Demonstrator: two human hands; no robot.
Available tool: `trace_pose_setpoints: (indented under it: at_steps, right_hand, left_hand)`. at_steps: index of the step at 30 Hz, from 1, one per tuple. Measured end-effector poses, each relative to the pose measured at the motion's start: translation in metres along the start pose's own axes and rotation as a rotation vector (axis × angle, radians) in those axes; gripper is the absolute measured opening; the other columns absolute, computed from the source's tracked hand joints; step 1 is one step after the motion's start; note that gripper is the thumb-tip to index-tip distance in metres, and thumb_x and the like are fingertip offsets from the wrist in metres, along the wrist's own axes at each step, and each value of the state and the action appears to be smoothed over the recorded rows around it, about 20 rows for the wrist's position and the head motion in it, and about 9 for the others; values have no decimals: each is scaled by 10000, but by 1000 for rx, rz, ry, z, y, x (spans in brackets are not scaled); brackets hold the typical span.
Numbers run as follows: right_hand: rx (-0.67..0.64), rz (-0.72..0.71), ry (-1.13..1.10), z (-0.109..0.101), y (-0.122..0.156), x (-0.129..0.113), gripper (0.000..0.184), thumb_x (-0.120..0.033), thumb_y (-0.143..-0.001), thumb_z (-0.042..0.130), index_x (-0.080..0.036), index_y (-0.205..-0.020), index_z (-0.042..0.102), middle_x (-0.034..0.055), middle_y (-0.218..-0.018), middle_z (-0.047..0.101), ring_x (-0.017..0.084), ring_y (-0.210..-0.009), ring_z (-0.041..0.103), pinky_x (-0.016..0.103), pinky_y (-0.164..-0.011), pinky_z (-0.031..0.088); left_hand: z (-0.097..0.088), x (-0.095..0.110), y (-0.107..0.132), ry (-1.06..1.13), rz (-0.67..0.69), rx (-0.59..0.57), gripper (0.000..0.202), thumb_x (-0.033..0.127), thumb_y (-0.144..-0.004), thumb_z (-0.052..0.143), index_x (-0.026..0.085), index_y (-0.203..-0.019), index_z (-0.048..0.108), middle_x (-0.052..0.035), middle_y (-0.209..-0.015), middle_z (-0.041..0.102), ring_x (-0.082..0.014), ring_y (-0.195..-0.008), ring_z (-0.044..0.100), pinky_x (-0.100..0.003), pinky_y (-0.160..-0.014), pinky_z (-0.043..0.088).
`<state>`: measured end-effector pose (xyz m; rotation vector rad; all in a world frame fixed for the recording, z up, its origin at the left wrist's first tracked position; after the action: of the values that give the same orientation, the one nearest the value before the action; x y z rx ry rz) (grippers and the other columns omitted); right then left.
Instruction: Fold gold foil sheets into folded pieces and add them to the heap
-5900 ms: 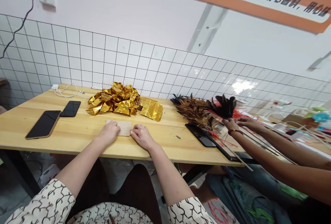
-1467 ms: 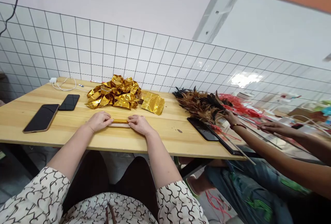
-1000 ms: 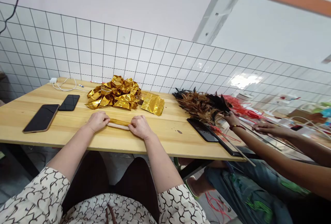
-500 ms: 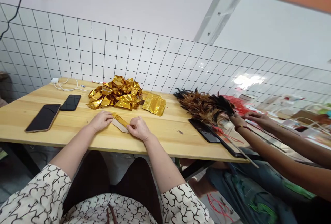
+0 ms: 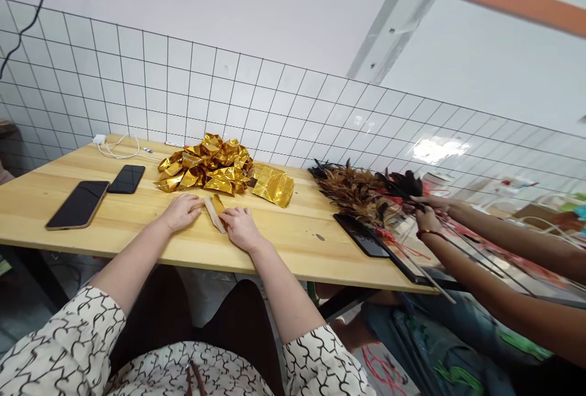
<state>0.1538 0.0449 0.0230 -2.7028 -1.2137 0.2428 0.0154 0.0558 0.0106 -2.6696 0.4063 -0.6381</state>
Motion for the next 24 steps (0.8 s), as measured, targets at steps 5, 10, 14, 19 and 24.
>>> trace_pose_setpoints:
  at_steps: [5, 10, 14, 19, 24]
  right_hand:
    - [28, -15, 116, -3, -1, -12, 282, -193, -887, 404, -168, -921, 683, 118, -918, 621, 216, -856, 506, 364, -795, 325]
    - [14, -16, 107, -1, -4, -17, 295, -200, -899, 401, -155, -861, 691, 105, -874, 602, 195, -784, 509, 334, -752, 360]
    - [28, -30, 51, -1, -5, -14, 275, -102, -821, 449, -158, -916, 701, 91, -922, 601, 198, -848, 504, 321, -784, 386]
    - [-2, -24, -16, -4, -3, -10, 386, -69, -809, 431, -169, -1102, 662, 92, -1075, 606, 206, -994, 485, 330, -882, 373]
    - [-40, 99, 128, -4, -4, -11, 332, -217, -905, 392, -181, -1113, 647, 119, -1052, 603, 231, -995, 496, 363, -852, 362]
  left_hand:
    - [-3, 15, 2, 45, 39, -23, 323, 396, -813, 553, 223, -1041, 703, -74, -1085, 687, -257, -1046, 575, -395, -928, 442]
    - [-7, 34, 2, 82, 64, -27, 332, 433, -764, 609, 215, -991, 712, -55, -914, 704, -240, -923, 601, -367, -859, 464]
    - [-4, 35, 1, 125, 48, -39, 291, 324, -732, 632, 200, -984, 709, -33, -826, 695, -211, -837, 604, -330, -797, 480]
    - [2, 25, -2, 194, 20, -23, 377, 212, -712, 618, 181, -1083, 673, -25, -851, 704, -190, -844, 613, -315, -816, 489]
    - [-7, 29, -1, 144, 109, 87, 282, 273, -762, 595, 209, -1017, 697, -52, -967, 698, -218, -941, 596, -358, -867, 477]
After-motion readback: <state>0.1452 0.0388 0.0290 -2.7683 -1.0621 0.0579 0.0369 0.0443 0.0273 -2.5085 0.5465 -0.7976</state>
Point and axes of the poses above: each hand's wrist, its own y-axis away from the middle knuckle, its own z-axis out of the palm, x = y × z, the point moved 9 cm from there along -y, towards the middle knuckle
